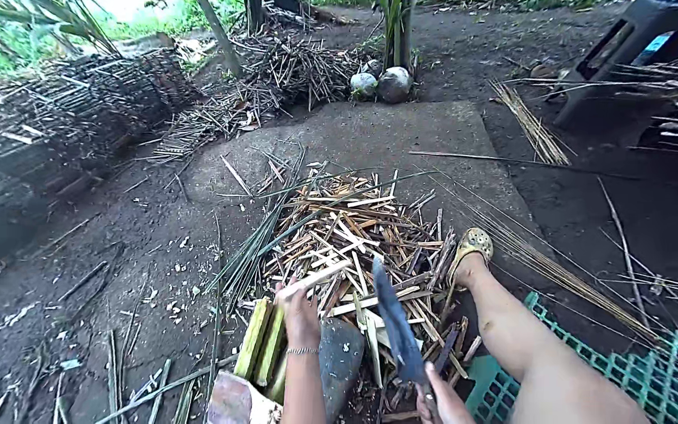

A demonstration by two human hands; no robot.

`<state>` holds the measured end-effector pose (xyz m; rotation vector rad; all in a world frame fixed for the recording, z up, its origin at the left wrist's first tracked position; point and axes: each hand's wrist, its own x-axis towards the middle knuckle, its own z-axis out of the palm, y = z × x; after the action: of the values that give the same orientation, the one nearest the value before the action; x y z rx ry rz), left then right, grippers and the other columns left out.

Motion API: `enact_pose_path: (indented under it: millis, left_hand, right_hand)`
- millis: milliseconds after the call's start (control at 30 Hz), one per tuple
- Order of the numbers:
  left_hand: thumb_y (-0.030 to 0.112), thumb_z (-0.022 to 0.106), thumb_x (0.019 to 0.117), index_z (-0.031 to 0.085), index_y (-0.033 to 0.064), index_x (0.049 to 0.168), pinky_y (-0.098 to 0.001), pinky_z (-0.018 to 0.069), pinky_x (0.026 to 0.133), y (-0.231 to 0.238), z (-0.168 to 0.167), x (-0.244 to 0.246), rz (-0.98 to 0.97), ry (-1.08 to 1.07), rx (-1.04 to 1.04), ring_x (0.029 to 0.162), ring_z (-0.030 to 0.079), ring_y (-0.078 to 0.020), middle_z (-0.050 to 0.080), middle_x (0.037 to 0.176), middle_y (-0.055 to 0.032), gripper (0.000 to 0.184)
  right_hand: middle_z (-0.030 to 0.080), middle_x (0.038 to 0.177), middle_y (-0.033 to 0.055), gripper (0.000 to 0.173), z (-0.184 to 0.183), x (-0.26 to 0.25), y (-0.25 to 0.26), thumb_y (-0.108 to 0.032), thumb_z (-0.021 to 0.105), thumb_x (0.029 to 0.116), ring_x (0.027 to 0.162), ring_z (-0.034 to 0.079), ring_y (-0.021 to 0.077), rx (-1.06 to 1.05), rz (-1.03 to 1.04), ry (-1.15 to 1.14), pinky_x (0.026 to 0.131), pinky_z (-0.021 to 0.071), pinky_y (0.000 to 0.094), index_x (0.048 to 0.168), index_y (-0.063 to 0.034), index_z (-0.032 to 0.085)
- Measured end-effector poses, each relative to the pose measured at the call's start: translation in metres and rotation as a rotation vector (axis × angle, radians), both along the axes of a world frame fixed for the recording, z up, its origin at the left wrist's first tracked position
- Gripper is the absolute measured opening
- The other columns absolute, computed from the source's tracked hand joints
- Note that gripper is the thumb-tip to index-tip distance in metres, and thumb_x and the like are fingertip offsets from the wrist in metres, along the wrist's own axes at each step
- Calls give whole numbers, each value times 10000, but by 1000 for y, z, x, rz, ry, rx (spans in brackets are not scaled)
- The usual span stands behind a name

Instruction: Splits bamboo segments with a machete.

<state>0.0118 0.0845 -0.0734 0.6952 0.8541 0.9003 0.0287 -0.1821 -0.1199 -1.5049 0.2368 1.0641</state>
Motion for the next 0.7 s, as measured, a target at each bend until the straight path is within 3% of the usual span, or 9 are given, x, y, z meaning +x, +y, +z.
enact_pose_path:
  millis: [67, 200, 300, 367, 500, 567, 600, 633, 700]
  left_hand:
    - [91, 563, 1016, -12, 169, 1645, -570, 386, 1109, -12, -7, 17, -184, 153, -52, 1460, 334, -371, 203, 1654, -206, 856]
    - [306, 434, 1069, 285, 83, 1594, -581, 417, 1068, -94, -29, 3, -739, 337, -35, 1378, 455, -351, 423, 1549, -203, 590]
    - [443, 262, 1109, 532, 49, 1403, -473, 530, 897, -158, -50, -18, -1095, 361, -106, 1085, 640, -247, 656, 1229, -147, 561]
    - [396, 229, 1121, 605, 87, 1157, -304, 545, 680, -179, -54, -23, -1009, 250, -237, 749, 639, -104, 664, 867, -24, 488]
    - [147, 338, 1089, 566, 55, 1052, -230, 495, 555, -176, -70, -35, -988, 373, -197, 561, 554, -42, 584, 684, 27, 248]
    - [89, 386, 1048, 589, -49, 1131, -225, 499, 669, -176, -107, -50, -977, 295, 71, 688, 559, -25, 609, 811, 1, 259]
    - [98, 423, 1049, 575, -143, 1185, -231, 529, 698, -172, -142, -57, -1013, 174, 275, 748, 598, -35, 659, 882, -50, 315]
    - [102, 475, 1044, 575, -158, 1168, -231, 511, 652, -174, -147, -57, -1033, 258, 333, 701, 580, -36, 650, 845, -48, 305]
    - [139, 523, 1054, 558, -46, 1245, -275, 454, 641, -187, -111, -42, -1091, 680, 21, 654, 499, -93, 562, 833, -43, 268]
  right_hand:
    - [502, 533, -27, 588, 14, 6, -12, -428, 113, 1125, 402, 481, 68, 16, -87, -79, 401, 448, 221, 861, -78, 506]
    - [521, 613, -38, 461, 13, 11, -10, -321, 237, 1127, 484, 523, 56, -41, -147, -403, 496, 500, 231, 982, -16, 550]
    - [672, 917, 181, 549, 18, 15, 0, -398, 345, 1094, 852, 679, 278, -264, 136, -583, 814, 557, 495, 1264, 64, 589]
    - [692, 1074, 278, 653, 23, 28, 7, -528, 380, 1068, 1068, 666, 434, -454, 438, -594, 941, 483, 649, 1272, 45, 620]
    - [662, 1269, 235, 669, 57, 32, 22, -611, 479, 1020, 1222, 614, 422, -757, 935, -546, 994, 464, 633, 1316, -30, 629]
    - [614, 1357, 248, 591, 93, 12, 34, -456, 619, 1006, 1287, 574, 410, -526, 910, -687, 1063, 440, 596, 1382, 0, 597]
    - [594, 1388, 251, 555, 119, -1, 42, -333, 670, 992, 1323, 551, 378, -306, 893, -730, 1117, 419, 533, 1399, 32, 578]
    - [588, 1393, 263, 522, 154, -16, 51, -181, 680, 960, 1338, 544, 335, -52, 865, -742, 1146, 398, 435, 1383, 98, 558]
    - [651, 1246, 313, 469, 240, -33, 74, -9, 619, 861, 1188, 652, 287, 384, 794, -867, 1041, 461, 296, 1263, 218, 537]
